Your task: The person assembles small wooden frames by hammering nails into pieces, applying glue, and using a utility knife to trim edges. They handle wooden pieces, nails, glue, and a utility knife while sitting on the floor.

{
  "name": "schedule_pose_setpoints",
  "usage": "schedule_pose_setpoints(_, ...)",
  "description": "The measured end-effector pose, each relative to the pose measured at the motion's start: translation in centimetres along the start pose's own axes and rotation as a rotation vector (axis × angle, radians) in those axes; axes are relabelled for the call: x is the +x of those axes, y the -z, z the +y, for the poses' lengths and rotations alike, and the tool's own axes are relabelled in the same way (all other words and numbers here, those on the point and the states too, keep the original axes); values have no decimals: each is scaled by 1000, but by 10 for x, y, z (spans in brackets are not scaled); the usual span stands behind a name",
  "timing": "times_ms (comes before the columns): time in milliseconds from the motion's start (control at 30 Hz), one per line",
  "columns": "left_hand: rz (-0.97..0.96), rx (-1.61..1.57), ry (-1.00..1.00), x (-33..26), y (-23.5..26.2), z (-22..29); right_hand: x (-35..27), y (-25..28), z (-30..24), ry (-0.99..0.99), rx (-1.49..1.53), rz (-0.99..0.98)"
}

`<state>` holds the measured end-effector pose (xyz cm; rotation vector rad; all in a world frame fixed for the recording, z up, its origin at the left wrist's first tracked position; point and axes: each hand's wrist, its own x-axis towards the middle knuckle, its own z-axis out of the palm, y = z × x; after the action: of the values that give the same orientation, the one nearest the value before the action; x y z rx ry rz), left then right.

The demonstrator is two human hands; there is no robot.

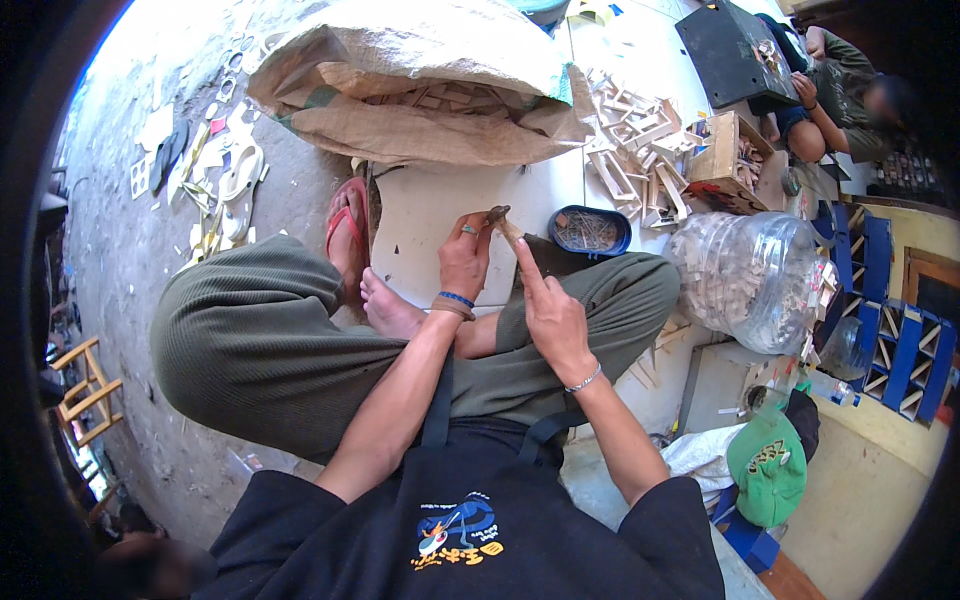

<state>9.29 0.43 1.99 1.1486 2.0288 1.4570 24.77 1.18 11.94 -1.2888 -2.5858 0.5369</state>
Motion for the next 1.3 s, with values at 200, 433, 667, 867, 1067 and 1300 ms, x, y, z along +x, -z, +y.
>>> schedule_pose_setpoints(200, -35, 6, -2, 1, 2, -1, 3, -3, 3, -5, 38, 70)
schedule_pose_setpoints(433, 11, -4, -20, 2, -1, 0, 4, 7, -1, 7, -7, 18)
schedule_pose_setpoints(667, -64, 24, 34, 5, -1, -10, -21, 48, 21, -239, 174, 36)
schedule_pose_setpoints(867, -194, 123, 80, 9, 9, 5, -98, 88, 64, -18, 80, -92)
schedule_pose_setpoints(1067, -270, 110, 173, 6, 27, 23, -142, 98, 77, 110, -32, -350)
schedule_pose_setpoints(1300, -402, 212, 105, 2, 42, 21, -72, 83, 66, 284, -97, -146)
